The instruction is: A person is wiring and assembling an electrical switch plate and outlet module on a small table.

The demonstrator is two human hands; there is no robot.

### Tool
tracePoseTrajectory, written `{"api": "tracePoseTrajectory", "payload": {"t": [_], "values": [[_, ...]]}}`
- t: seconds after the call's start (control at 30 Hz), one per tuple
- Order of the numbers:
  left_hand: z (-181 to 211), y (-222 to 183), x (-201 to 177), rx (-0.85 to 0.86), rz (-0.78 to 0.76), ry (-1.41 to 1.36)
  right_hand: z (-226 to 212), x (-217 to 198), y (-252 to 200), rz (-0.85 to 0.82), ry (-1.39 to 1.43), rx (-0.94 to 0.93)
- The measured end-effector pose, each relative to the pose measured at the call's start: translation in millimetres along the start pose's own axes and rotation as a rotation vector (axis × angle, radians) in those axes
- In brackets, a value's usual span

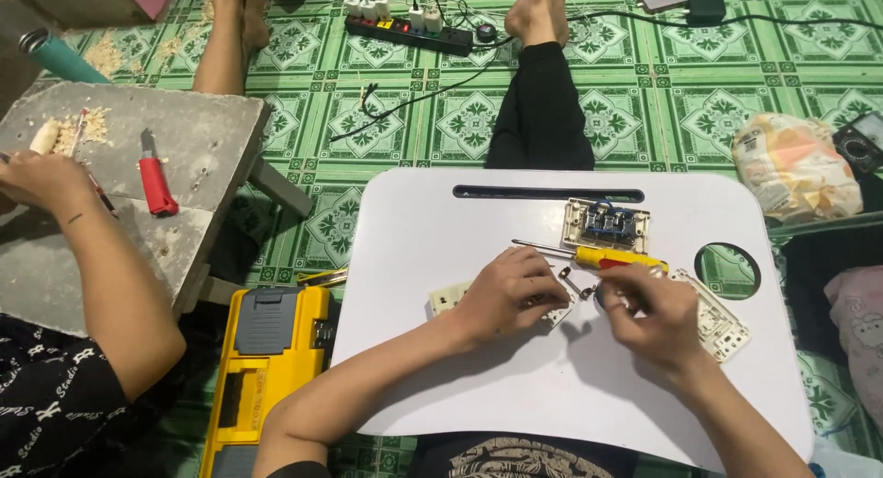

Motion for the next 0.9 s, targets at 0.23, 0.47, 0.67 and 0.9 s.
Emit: {"api": "tracePoseTrajectory", "payload": {"t": [0.23,0.47,0.67,0.9], "values": [[-5,6,-7,-0.142,-0.069,-0.235,-36,28,7,-0.227,-0.242,-0.15],[4,9,-9,-0.159,-0.163,-0.312,-58,35,6,-0.231,-0.279,-0.251],[-4,2,-1,-0.149,-0.172,-0.307,-57,37,7,-0.293,-0.234,-0.254],[2,8,-9,-0.144,-0.153,-0.358,-53,33,5,-0.262,-0.349,-0.303]]}}
Point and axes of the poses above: each hand's wrist, its own y-axis towards the middle knuckle, its own x-axis out of the palm, z = x × y, the point moved 9 cm from there along y, towards the middle knuckle, and after that the axes turned 6 degrees about y, right-handed, at the moved point
